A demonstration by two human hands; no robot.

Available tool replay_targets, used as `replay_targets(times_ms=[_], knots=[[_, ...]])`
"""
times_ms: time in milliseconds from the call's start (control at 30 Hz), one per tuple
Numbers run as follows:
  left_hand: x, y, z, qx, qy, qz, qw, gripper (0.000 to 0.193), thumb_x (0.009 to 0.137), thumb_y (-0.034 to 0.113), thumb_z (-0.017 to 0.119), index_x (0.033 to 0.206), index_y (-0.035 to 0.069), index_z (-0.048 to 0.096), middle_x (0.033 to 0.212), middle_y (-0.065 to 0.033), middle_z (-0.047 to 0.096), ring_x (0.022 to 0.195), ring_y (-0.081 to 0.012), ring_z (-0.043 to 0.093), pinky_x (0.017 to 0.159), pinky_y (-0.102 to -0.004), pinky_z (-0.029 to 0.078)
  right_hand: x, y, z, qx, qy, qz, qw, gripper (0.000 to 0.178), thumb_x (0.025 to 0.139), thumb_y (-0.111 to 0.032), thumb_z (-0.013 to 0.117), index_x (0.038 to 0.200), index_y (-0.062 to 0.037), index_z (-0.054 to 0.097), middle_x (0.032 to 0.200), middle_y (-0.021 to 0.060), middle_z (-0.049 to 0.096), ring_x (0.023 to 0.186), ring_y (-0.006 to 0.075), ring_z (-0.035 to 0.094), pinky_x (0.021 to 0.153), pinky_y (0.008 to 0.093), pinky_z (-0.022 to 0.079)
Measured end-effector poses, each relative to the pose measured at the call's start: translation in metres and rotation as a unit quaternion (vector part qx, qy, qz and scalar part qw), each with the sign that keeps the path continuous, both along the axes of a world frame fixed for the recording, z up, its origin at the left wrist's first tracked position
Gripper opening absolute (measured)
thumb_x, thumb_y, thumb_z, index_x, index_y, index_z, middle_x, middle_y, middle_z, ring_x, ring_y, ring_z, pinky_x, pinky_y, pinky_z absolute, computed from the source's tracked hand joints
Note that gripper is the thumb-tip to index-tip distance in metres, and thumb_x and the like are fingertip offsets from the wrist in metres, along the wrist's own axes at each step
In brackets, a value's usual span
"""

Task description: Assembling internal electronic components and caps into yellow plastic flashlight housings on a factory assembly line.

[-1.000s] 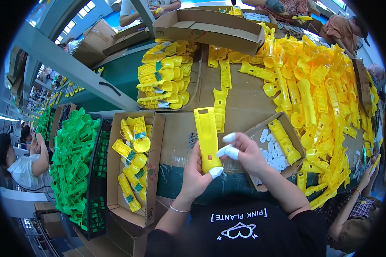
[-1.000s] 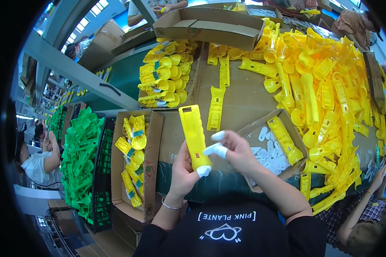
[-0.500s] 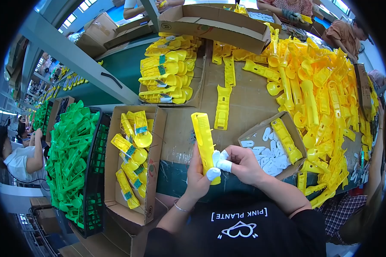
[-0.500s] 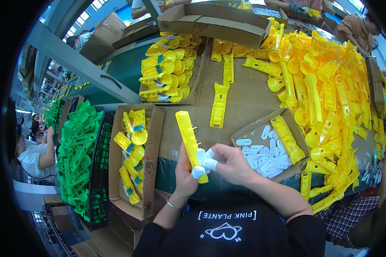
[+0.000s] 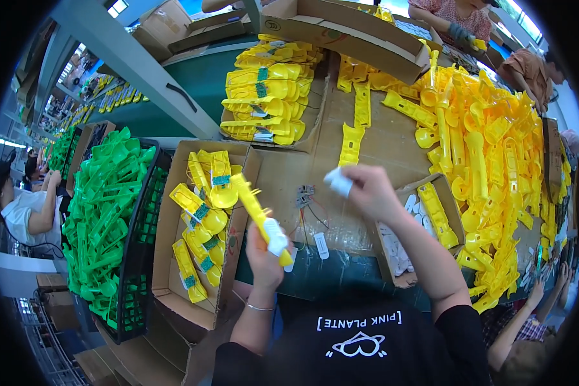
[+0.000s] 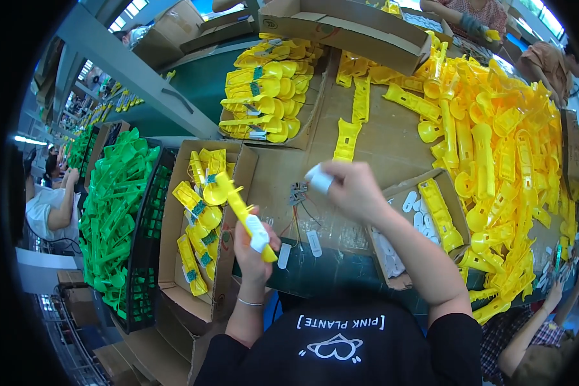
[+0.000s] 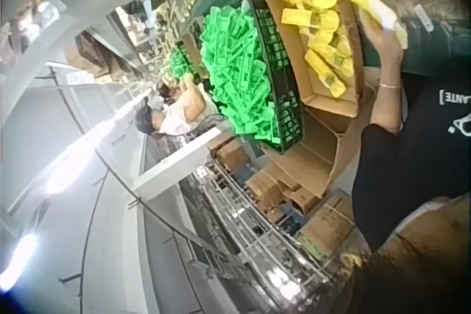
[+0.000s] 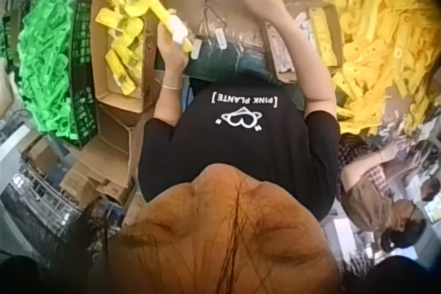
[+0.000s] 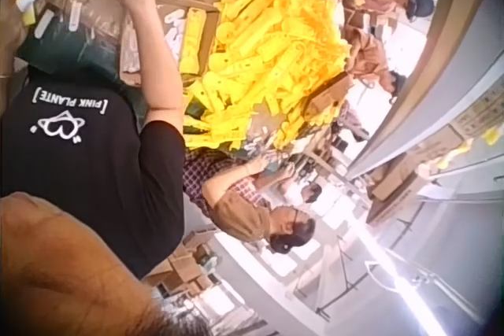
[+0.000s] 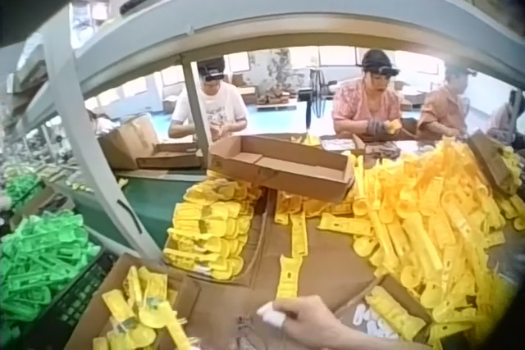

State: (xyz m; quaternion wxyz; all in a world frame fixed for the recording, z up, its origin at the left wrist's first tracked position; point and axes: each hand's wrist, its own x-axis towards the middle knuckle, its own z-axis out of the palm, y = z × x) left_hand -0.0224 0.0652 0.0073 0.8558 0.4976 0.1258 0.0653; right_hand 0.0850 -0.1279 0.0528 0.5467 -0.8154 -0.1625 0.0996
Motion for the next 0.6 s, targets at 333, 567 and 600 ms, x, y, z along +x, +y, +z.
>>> replay_targets(times_ms=[333, 567, 600], knots=[[0.006, 0.011, -0.045, 0.101, 0.062, -0.020, 0.993, 0.040, 0.081, 0.004, 0.059, 0.118, -0.001, 0.045, 0.106, -0.0139, 0.058, 0.096, -0.0225, 0.060, 0.083, -0.0338, 0.051, 0.038, 0.081, -0.063, -0.315, -0.185, 0.026, 0.931, 0.015, 0.074, -0.017, 0.060, 0.074, -0.0019, 0.061, 0.074, 0.0187, 0.064, 0.070, 0.0351, 0.063, 0.063, 0.0435, 0.050], [-0.004, -0.008, -0.048, -0.081, 0.089, -0.103, 0.987, 0.043, 0.081, 0.006, 0.057, 0.121, -0.002, 0.043, 0.109, -0.0168, 0.056, 0.099, -0.0273, 0.059, 0.086, -0.0396, 0.050, 0.030, 0.041, -0.059, -0.369, -0.124, 0.158, 0.907, 0.009, 0.073, -0.007, 0.060, 0.081, -0.0017, 0.061, 0.078, 0.0172, 0.064, 0.078, 0.0326, 0.064, 0.067, 0.0397, 0.052], [-0.004, -0.005, -0.046, -0.049, 0.071, -0.085, 0.993, 0.045, 0.080, 0.006, 0.058, 0.122, -0.002, 0.043, 0.108, -0.0160, 0.056, 0.099, -0.0266, 0.059, 0.087, -0.0397, 0.049, 0.029, 0.027, -0.061, -0.319, -0.080, 0.165, 0.930, 0.011, 0.072, -0.003, 0.061, 0.083, -0.0019, 0.062, 0.078, 0.0152, 0.065, 0.078, 0.0303, 0.065, 0.068, 0.0377, 0.052]])
